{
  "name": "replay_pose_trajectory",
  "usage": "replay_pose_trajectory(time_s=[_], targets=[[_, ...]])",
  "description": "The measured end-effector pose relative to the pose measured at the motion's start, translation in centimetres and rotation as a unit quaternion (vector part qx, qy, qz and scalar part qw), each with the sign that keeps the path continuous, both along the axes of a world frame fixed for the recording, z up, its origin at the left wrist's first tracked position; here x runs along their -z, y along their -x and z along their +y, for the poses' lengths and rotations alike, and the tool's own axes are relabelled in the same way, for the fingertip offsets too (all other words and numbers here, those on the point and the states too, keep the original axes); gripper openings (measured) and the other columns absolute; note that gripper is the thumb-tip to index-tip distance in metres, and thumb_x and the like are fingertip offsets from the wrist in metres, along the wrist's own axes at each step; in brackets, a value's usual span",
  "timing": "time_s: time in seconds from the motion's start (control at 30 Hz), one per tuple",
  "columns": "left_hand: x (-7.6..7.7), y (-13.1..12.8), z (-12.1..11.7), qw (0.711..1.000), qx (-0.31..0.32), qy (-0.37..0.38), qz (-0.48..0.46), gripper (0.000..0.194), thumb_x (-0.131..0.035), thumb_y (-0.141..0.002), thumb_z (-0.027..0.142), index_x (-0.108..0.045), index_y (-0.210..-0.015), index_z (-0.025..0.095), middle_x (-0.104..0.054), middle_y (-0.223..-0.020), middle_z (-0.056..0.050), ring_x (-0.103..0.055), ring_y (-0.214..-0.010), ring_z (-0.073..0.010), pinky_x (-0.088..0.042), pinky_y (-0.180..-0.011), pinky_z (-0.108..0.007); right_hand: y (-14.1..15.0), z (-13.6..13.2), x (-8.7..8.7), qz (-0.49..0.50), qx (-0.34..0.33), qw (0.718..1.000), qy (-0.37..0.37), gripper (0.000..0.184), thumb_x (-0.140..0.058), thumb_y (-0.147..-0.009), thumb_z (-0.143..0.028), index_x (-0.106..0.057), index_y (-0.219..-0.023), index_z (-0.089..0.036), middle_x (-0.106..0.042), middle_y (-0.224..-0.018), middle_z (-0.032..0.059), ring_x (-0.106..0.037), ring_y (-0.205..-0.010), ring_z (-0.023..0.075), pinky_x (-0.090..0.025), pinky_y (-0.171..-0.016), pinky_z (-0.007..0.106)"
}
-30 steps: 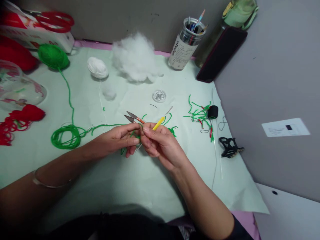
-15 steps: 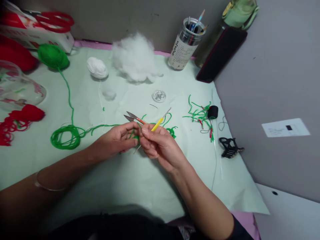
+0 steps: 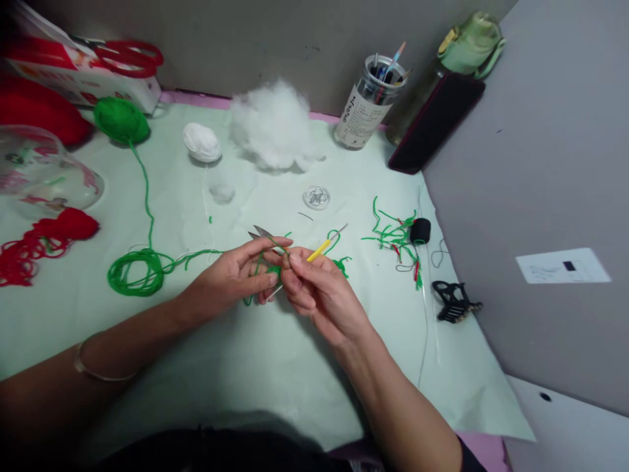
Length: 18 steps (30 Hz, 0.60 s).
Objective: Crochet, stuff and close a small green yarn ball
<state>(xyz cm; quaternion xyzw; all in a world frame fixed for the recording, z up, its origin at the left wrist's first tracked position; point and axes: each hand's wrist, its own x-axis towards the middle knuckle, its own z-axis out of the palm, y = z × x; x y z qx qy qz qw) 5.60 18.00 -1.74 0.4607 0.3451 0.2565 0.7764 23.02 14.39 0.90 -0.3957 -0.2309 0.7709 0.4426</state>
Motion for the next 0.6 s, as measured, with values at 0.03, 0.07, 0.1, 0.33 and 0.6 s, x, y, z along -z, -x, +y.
replay_pose_trajectory(time_s=[0.03, 0.07, 0.1, 0.33, 0.6], targets=[[-0.1, 0.0, 0.0, 1.0, -0.006, -0.002, 0.01, 0.055, -0.075, -0.085, 0.028, -0.057, -0.136, 0.019, -0.066, -0.104, -0.003, -0.06, -0.06, -0.0082, -0.048, -0.056, -0.025, 0.1, 0.0, 0.1, -0.007, 0.005, 1.0, -0.001, 0.032, -0.077, -0.089, -0.034, -0.056, -0.072, -0.016, -0.051, -0.057, -0.008, -0.019, -0.037, -0.0008, -0.014, -0.036, 0.015], [-0.1, 0.1, 0.0, 1.0, -0.009, -0.002, 0.017, 0.056, -0.075, -0.085, 0.029, -0.056, -0.136, 0.019, -0.066, -0.102, -0.002, -0.059, -0.058, -0.0079, -0.046, -0.054, -0.024, 0.2, 0.1, 0.1, -0.013, 0.006, 1.0, -0.004, 0.03, -0.075, -0.09, -0.036, -0.059, -0.074, -0.016, -0.054, -0.058, -0.0071, -0.02, -0.036, -0.0005, -0.014, -0.036, 0.016], [-0.1, 0.1, 0.0, 1.0, -0.01, -0.002, 0.017, 0.059, -0.076, -0.085, 0.031, -0.056, -0.138, 0.019, -0.065, -0.099, -0.001, -0.058, -0.057, -0.0077, -0.045, -0.053, -0.024, 0.2, 0.0, 0.1, -0.017, 0.003, 1.0, -0.01, 0.029, -0.072, -0.091, -0.039, -0.062, -0.078, -0.016, -0.056, -0.057, -0.0064, -0.023, -0.035, 0.0003, -0.015, -0.037, 0.017], [-0.3, 0.6, 0.5, 0.997, 0.015, 0.057, -0.056, 0.086, -0.079, -0.084, 0.031, -0.037, -0.158, 0.018, -0.062, -0.093, 0.0, -0.051, -0.054, -0.0071, -0.038, -0.05, -0.024, -0.3, -0.5, 0.3, -0.118, -0.013, 0.989, -0.084, 0.04, -0.054, -0.098, -0.048, -0.075, -0.112, -0.017, -0.05, -0.043, -0.0064, -0.029, -0.036, 0.0081, -0.018, -0.044, 0.026], [-1.0, 0.9, 0.7, 0.983, 0.013, 0.142, -0.118, 0.095, -0.086, -0.079, 0.026, -0.035, -0.159, 0.02, -0.066, -0.098, -0.003, -0.062, -0.075, -0.0128, -0.047, -0.063, -0.024, -0.6, -0.8, 1.2, -0.248, 0.068, 0.944, -0.209, 0.026, -0.069, -0.095, -0.043, -0.082, -0.109, -0.026, -0.069, -0.093, 0.004, -0.056, -0.073, 0.0154, -0.043, -0.064, 0.029]])
